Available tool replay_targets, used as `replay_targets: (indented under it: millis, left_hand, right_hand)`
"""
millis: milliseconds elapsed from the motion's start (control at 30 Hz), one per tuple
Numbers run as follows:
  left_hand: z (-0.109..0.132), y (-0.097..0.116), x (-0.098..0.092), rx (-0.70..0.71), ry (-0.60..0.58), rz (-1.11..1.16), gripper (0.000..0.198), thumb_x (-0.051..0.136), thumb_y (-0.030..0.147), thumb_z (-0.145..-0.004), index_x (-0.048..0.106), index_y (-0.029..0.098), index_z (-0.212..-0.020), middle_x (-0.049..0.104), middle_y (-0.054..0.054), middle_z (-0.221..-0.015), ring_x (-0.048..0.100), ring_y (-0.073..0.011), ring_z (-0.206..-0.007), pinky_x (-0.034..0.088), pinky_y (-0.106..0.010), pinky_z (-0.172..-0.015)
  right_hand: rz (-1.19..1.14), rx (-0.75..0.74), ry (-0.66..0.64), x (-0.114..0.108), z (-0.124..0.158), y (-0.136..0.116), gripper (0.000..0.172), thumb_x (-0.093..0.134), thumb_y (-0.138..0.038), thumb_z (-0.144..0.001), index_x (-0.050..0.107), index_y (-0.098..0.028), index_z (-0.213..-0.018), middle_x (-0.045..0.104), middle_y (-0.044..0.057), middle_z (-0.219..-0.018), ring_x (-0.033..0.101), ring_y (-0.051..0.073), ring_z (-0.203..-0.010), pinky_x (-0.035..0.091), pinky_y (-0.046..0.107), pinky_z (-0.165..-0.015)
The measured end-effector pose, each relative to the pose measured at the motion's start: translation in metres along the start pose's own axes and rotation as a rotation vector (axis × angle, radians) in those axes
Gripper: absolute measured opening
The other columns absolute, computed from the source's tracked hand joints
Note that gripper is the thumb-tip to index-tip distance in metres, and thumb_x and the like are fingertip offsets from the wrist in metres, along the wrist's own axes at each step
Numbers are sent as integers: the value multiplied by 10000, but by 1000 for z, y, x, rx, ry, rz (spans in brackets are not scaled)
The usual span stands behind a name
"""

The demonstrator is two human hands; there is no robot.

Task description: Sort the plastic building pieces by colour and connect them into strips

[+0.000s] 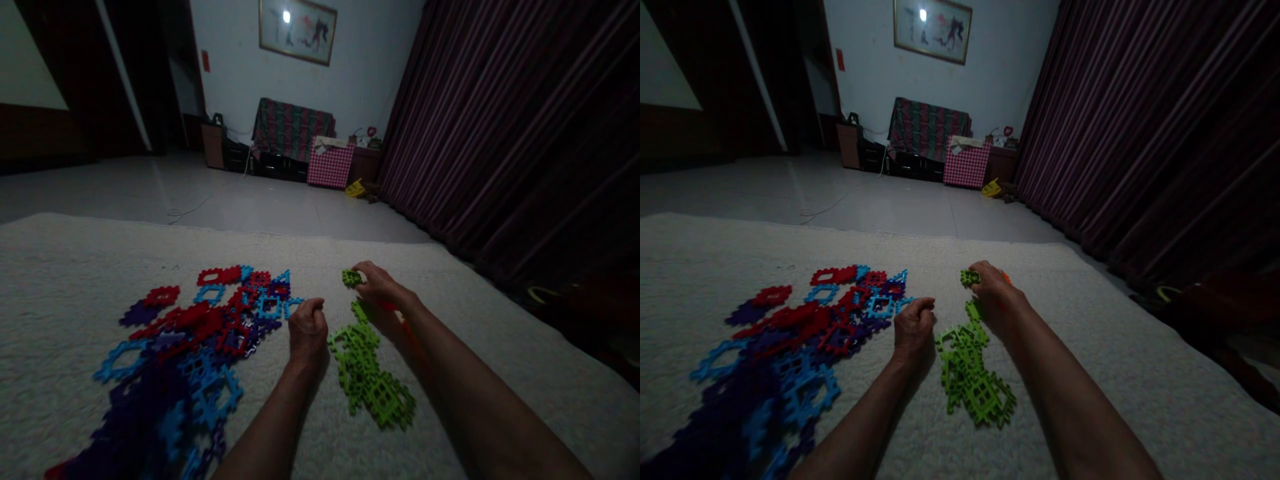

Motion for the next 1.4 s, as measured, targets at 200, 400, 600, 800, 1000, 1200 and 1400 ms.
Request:
replay_targets:
  millis: [200, 400, 600, 800, 1000, 1200, 1400]
  left_hand:
    - [1, -3, 2, -4, 0, 14, 338, 440, 129, -725, 754, 154, -848, 753, -74, -837, 694, -195, -805, 549, -323, -806]
    - [1, -5, 3, 3, -15, 9, 341, 437, 132, -728, 752, 163, -854, 756, -69, -857, 695, -187, -820, 546, -313, -817]
    - [0, -2, 1, 10, -17, -14, 343, 440, 109, -717, 752, 166, -848, 757, -65, -843, 696, -185, -805, 547, -309, -801]
    - [0, 0, 2, -7, -19, -17, 342, 447, 97, -721, 756, 174, -845, 760, -63, -851, 697, -184, -814, 545, -305, -824]
    - [0, 2, 1, -7, -16, -7, 347, 438, 93, -726, 756, 152, -850, 761, -81, -862, 698, -193, -826, 546, -312, -828]
    - [0, 1, 1, -24, -22, 0, 334, 451, 97, -726, 756, 170, -840, 763, -68, -863, 701, -192, -830, 548, -317, -833]
    - [1, 1, 1, -18, -27, 8, 330, 446, 110, -743, 754, 169, -845, 761, -73, -874, 698, -191, -842, 545, -322, -845]
  right_hand:
    - [-77, -33, -263, 5, 39, -7, 458, 640, -116, -698, 659, -219, -1143, 663, 79, -1197, 615, 241, -1054, 479, 334, -905]
    - [25, -102, -344, 16, 52, -28, 423, 648, -39, -633, 638, -187, -1029, 626, 83, -1136, 585, 221, -1027, 450, 288, -879]
    - [140, 46, -326, 5, 46, -34, 282, 682, -113, -690, 636, -170, -962, 594, 123, -1108, 588, 239, -1002, 462, 281, -818]
    - [206, 18, -302, -2, 37, -68, 378, 640, -41, -718, 635, -147, -1081, 535, 181, -1238, 567, 283, -1088, 459, 361, -898]
    - [79, -80, -241, -10, 35, -78, 707, 635, -20, -689, 487, -219, -1351, 442, 133, -1425, 441, 274, -1311, 390, 404, -1049]
    - [8, -130, -361, 14, 36, -71, 691, 626, 7, -628, 534, -171, -1290, 527, 131, -1361, 519, 257, -1233, 414, 366, -1030]
    - [-8, -169, -377, 22, 35, -78, 577, 615, -2, -612, 614, -192, -1157, 600, 95, -1248, 582, 239, -1123, 457, 316, -941]
Point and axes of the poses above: each hand's wrist, its own z-axis away from the middle knuckle, its own x-axis out of the palm, y = z × x, the point moved 8 cm from there along -z, towards the middle knuckle
